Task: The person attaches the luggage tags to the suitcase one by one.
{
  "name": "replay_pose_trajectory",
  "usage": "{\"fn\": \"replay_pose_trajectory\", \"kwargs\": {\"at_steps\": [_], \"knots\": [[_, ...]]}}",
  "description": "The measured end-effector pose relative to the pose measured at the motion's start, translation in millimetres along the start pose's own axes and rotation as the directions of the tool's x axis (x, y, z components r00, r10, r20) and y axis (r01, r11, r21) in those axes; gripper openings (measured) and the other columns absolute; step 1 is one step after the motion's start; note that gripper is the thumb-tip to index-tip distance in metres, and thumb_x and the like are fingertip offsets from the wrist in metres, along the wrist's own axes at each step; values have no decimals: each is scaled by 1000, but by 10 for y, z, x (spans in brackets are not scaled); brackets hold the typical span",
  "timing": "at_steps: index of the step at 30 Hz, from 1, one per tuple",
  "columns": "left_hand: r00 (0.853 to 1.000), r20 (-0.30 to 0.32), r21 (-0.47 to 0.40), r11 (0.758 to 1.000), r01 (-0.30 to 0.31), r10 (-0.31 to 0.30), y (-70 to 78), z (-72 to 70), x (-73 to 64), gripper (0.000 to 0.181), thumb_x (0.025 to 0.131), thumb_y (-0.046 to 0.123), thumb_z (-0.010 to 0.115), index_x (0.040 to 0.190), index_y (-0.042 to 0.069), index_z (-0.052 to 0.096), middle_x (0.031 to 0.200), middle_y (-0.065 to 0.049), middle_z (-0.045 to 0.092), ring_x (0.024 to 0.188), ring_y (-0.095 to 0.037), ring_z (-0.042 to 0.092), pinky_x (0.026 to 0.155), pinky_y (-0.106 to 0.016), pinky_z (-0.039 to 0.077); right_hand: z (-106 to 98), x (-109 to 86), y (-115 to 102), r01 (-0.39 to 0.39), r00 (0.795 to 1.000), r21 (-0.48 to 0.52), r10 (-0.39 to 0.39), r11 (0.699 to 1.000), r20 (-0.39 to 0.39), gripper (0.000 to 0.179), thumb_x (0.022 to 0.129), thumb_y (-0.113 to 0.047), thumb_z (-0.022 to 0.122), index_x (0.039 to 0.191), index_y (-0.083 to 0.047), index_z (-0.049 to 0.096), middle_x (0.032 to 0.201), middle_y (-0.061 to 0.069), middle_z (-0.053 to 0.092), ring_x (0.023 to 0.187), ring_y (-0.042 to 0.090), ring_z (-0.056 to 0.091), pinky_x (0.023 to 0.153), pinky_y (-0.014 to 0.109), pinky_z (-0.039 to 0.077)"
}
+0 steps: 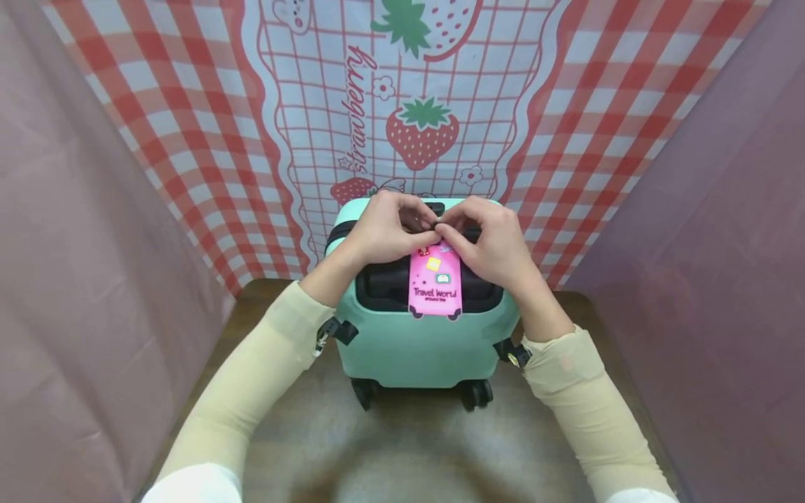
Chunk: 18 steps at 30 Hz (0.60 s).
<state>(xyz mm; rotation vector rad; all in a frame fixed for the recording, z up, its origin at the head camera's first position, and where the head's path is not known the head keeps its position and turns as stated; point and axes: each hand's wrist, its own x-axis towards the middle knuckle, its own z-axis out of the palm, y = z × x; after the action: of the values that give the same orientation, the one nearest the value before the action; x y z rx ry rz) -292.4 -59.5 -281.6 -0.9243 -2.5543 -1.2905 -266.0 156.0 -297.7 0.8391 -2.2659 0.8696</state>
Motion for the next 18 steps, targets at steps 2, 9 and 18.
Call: {"fn": "replay_pose_trajectory", "kwargs": {"at_steps": [2, 9, 18], "knots": [[1000, 0, -2, 1000, 1, -1, -4, 4, -3, 22, 87, 23, 88, 103, 9, 82, 91, -6, 79, 86, -15, 79, 81, -31, 61, 4, -5, 2, -1, 1000, -7, 1, 1000, -1, 20, 92, -18, 84, 106, -4, 78, 95, 11, 75, 85, 24, 70, 78, 41, 59], [1000, -7, -13, 1000, -23, 23, 3, 8, -4, 21, 88, 22, 87, 102, 8, 82, 91, -6, 79, 86, -15, 79, 80, -30, 61, 10, -2, 9, 37, 999, 28, -37, 999, -19, 18, 91, -14, 85, 104, -5, 77, 95, 9, 73, 81, 18, 67, 77, 37, 59], [1000, -6, -19, 1000, -13, 13, -11, 6, -12, 20, 87, 22, 88, 101, 9, 82, 90, -5, 80, 83, -13, 78, 80, -29, 60, 21, -3, -10, 28, 1000, 20, -28, 999, -5, 18, 92, -15, 84, 105, -4, 77, 94, 9, 72, 81, 19, 65, 76, 36, 56]]}}
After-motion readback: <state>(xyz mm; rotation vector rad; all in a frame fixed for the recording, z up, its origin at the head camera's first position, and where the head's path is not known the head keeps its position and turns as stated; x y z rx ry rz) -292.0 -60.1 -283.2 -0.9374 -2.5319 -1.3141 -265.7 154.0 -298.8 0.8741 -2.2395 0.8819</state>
